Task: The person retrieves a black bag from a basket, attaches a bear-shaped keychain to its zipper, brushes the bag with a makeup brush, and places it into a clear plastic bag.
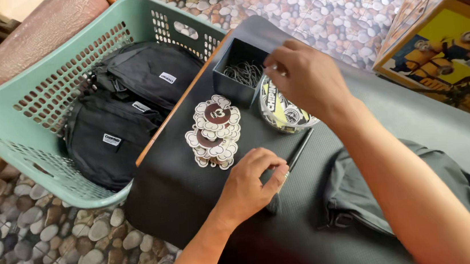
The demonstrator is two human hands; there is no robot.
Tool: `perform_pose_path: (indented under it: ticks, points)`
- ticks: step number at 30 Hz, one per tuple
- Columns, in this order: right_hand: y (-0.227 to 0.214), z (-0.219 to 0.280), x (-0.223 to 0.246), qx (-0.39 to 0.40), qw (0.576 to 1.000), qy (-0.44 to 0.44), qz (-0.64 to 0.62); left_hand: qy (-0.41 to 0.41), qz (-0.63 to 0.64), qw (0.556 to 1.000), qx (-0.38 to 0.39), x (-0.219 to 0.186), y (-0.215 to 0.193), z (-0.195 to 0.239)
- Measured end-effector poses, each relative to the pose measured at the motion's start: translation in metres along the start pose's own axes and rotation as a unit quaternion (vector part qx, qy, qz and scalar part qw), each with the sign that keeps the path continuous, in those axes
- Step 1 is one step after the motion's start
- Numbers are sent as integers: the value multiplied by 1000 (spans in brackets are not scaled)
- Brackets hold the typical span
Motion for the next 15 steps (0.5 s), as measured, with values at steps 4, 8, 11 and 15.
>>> perform_pose_path:
  ticks: [4,8,11,15]
  points:
    - [55,-30,-11,37,998,-18,52,14,-19,1000,5,-1,0,2]
    - [92,-51,-24,103,984,-9,148,0,10,1000,25,-2,-2,-1]
    - [122,-57,-37,159,964,-20,210,-16,37,998,44,-3,-2,-1]
    - [139,-63,-31,200,923,-51,325,-18,43,998,44,0,-2,0]
Point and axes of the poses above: each hand's wrist, its own z-axis away from the middle knuckle, its own y-axis out of the palm, x = y × z, the point moved 10 cm from there along -z, towards the middle knuckle, and after that the axes turned 5 degrees about -x, right-handed, at the moved point
